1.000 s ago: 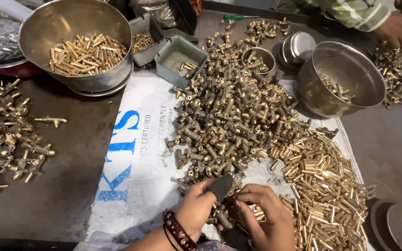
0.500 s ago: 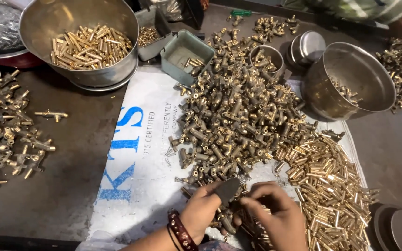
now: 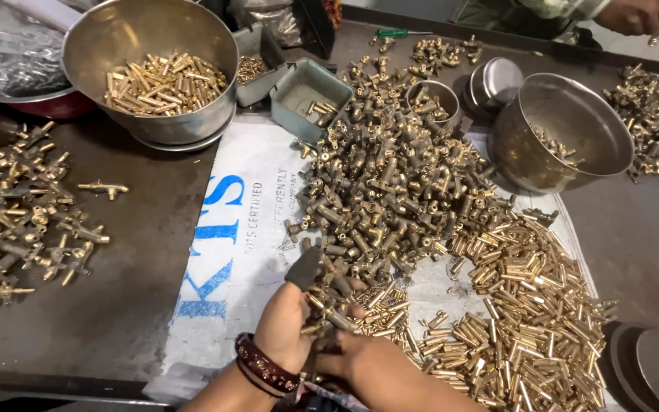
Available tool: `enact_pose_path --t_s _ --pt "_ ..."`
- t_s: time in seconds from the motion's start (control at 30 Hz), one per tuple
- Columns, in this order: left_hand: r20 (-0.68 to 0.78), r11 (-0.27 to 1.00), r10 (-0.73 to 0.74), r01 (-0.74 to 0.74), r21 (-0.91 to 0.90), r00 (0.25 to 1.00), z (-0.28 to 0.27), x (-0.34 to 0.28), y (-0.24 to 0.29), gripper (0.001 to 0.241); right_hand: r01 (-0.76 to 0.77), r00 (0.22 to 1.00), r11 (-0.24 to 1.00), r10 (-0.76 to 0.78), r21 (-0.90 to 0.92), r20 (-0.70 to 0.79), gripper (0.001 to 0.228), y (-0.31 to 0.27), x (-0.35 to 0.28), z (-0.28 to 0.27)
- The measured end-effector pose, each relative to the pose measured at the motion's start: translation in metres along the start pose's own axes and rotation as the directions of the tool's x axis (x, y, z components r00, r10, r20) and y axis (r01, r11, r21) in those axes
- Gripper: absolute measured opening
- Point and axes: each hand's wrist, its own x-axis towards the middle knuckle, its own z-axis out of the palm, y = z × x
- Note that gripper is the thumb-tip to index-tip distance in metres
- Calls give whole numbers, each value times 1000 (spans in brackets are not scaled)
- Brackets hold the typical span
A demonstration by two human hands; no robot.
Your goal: Assembling small brass metal fittings by hand.
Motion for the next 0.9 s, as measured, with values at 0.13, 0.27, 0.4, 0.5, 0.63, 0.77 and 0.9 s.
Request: enact_pose_path --t_s 0.13,0.27,0.4,0.5,0.63,0.77,0.9 --pt "-27 995 73 -71 67 997 -20 -4 9 50 149 984 985 -140 -83 110 31 -5 6 2" --pt "-84 986 125 -115 117 989 -39 -4 22 44 117 991 986 -108 117 -77 24 -4 1 -12" --pt "53 990 113 -116 76 992 -66 -2 8 48 3 856 918 203 397 -475 19 -17 1 -35" --pt "-69 991 45 -53 -124 997 -71 5 -13 52 148 816 959 19 242 -577 34 -46 7 -57" --pt "236 994 91 -73 -85 967 -59 -11 16 64 98 793 977 39 191 -607 35 -31 4 -61" --pt "-49 919 388 -391 -53 920 -84 -25 87 64 -140 690 957 277 253 -668 31 21 -27 -50" --pt "-379 761 636 -626 169 672 -115 -49 192 40 -194 579 848 505 493 -640 27 62 -61 -23"
